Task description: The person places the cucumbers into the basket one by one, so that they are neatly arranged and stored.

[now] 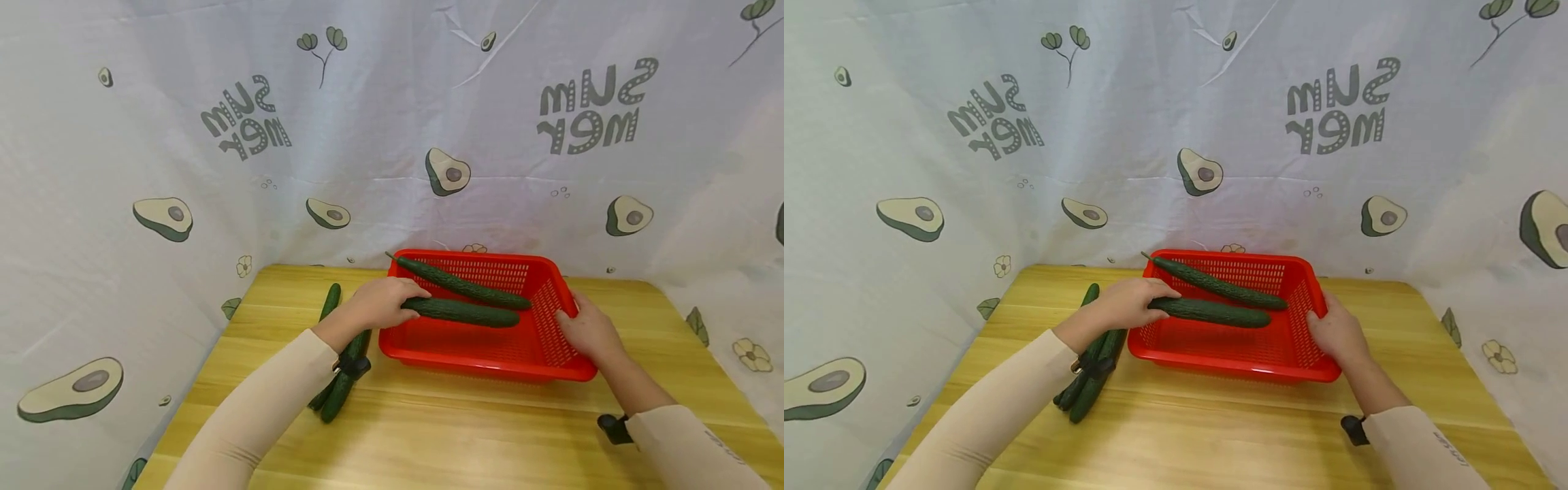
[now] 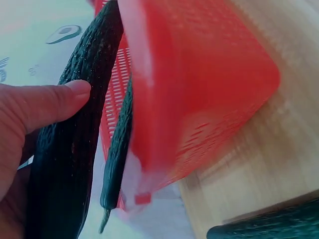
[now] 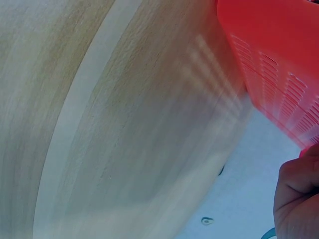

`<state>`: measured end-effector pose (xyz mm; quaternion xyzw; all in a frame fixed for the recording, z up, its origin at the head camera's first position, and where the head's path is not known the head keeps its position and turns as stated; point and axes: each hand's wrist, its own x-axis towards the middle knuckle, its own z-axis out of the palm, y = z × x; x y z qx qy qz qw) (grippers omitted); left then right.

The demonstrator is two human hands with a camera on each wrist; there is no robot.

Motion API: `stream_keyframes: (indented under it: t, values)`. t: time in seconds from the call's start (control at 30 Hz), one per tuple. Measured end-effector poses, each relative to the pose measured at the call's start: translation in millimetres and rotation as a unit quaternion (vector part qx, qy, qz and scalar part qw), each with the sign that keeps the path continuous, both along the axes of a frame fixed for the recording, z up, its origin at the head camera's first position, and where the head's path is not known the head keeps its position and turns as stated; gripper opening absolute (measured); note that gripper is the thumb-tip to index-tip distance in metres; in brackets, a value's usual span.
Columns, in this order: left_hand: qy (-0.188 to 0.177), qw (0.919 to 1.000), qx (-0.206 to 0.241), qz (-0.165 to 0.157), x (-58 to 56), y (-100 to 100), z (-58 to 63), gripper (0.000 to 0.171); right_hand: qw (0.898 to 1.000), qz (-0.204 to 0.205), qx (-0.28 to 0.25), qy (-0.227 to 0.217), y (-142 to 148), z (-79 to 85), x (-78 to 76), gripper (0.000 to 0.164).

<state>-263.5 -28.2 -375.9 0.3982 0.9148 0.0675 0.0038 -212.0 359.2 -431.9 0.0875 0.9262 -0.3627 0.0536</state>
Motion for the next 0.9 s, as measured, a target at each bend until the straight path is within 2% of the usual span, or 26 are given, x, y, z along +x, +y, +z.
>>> stream_keyframes:
  t: [0.2, 0.43, 0.6, 0.77, 0.9]
  values:
    - [-0.018, 0.9992, -0.036, -0.007, -17.0, 26, 2.5, 0.045, 1.0, -0.004, -0.004, 0.0, 0, 0.7, 2.1, 0.069]
    - [-0.036, 0.9973, -0.064, -0.004, -33.8, 51, -0.3, 0.047, 1.0, -0.012, -0.016, -0.008, 1, 1.0, 5.6, 0.07]
    - [-0.051, 0.9955, -0.079, 0.008, -41.9, 56, -0.1, 0.046, 1.0, -0.017, -0.018, -0.006, -1, 1.2, 6.2, 0.071]
    - [-0.064, 0.9948, -0.079, 0.009, -45.0, 57, 2.9, 0.045, 1.0, -0.017, -0.011, -0.005, -3, 1.8, 6.8, 0.07]
    - [-0.058, 0.9953, -0.076, 0.009, -47.0, 62, 0.2, 0.045, 1.0, -0.016, -0.008, -0.005, -4, 1.3, 6.7, 0.07]
